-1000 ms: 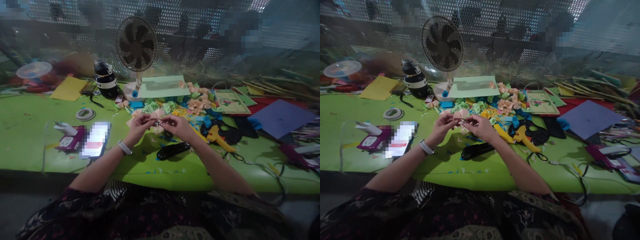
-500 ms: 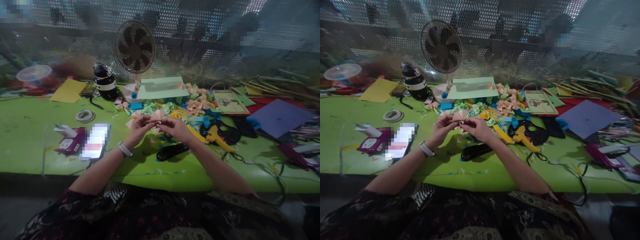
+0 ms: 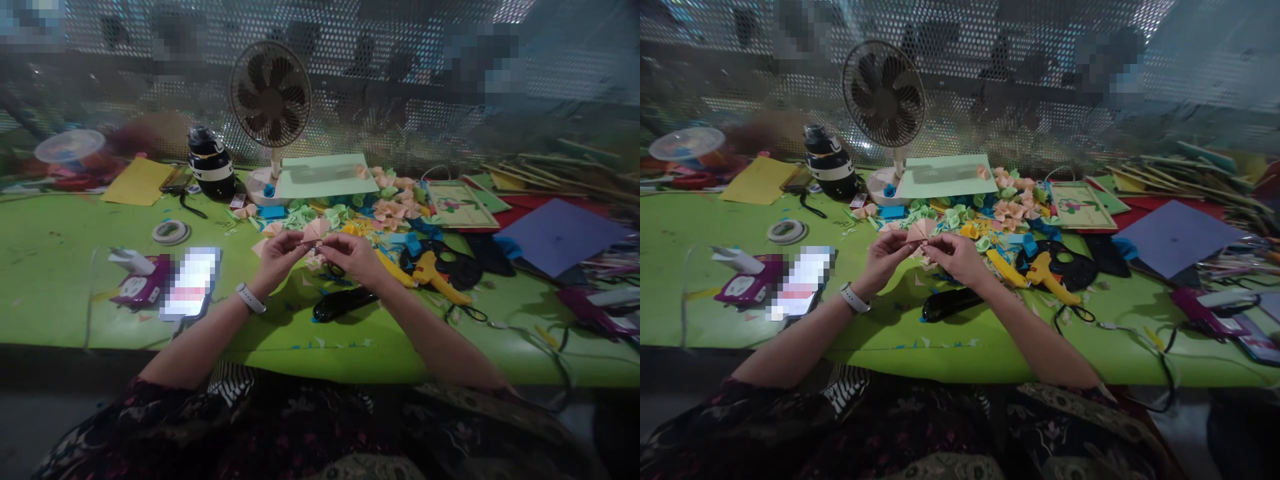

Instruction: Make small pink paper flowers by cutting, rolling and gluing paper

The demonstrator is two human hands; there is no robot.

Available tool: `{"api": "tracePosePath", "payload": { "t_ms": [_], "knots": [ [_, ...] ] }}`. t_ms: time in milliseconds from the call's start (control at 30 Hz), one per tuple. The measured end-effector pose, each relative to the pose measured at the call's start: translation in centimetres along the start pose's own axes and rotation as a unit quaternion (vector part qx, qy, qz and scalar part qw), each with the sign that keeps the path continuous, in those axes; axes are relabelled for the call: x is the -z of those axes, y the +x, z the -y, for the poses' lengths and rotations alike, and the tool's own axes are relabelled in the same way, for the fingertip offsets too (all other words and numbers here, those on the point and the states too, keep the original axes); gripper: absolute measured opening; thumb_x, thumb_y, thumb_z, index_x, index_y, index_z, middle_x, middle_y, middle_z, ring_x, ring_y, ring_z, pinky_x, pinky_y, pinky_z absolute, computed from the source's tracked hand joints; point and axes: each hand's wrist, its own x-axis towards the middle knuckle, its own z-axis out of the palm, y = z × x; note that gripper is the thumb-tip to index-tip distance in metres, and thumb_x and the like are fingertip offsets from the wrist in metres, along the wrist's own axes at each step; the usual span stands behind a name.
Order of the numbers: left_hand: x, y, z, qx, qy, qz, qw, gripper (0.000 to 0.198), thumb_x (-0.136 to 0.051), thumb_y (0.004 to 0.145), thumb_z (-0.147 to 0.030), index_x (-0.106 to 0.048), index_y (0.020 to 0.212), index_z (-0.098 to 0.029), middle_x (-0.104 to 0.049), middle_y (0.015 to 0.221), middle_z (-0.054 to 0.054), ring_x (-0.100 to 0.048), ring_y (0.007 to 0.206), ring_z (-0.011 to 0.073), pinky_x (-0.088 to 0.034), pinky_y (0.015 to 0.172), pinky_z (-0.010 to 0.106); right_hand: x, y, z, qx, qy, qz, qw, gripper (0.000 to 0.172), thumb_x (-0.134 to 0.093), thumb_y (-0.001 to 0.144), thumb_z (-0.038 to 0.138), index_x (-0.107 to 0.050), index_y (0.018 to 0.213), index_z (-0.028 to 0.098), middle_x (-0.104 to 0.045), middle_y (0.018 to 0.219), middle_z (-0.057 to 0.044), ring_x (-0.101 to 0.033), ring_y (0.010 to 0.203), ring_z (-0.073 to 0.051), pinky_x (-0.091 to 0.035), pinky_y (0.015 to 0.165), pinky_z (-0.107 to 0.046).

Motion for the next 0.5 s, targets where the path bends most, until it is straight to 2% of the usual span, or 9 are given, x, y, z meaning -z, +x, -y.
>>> {"api": "tracePosePath", "payload": {
  "t_ms": [233, 500],
  "knots": [
    [0.02, -0.04, -0.04, -0.009, -0.010, 0.008, 1.000, 0.029, -0.087, 0.069, -0.032, -0.071, 0.090, -0.018, -0.076, 0.086, 0.002, -0.072, 0.082, 0.0149, -0.058, 0.080, 0.030, 0.09, 0.14, -0.41, 0.016, -0.012, -0.014, 1.000, 0.031, -0.072, 0.078, 0.047, -0.070, 0.087, 0.018, -0.070, 0.073, -0.003, -0.064, 0.065, -0.016, -0.054, 0.065, -0.031],
    [-0.04, -0.11, -0.12, -0.001, 0.017, 0.005, 1.000, 0.035, -0.087, 0.068, -0.039, -0.069, 0.091, -0.018, -0.076, 0.090, 0.004, -0.073, 0.086, 0.0181, -0.058, 0.083, 0.033, 0.06, -0.02, -0.58, 0.068, -0.117, -0.050, 0.990, 0.023, -0.067, 0.083, 0.042, -0.069, 0.087, 0.019, -0.071, 0.078, -0.003, -0.063, 0.068, -0.016, -0.052, 0.067, -0.031]
  ]
}}
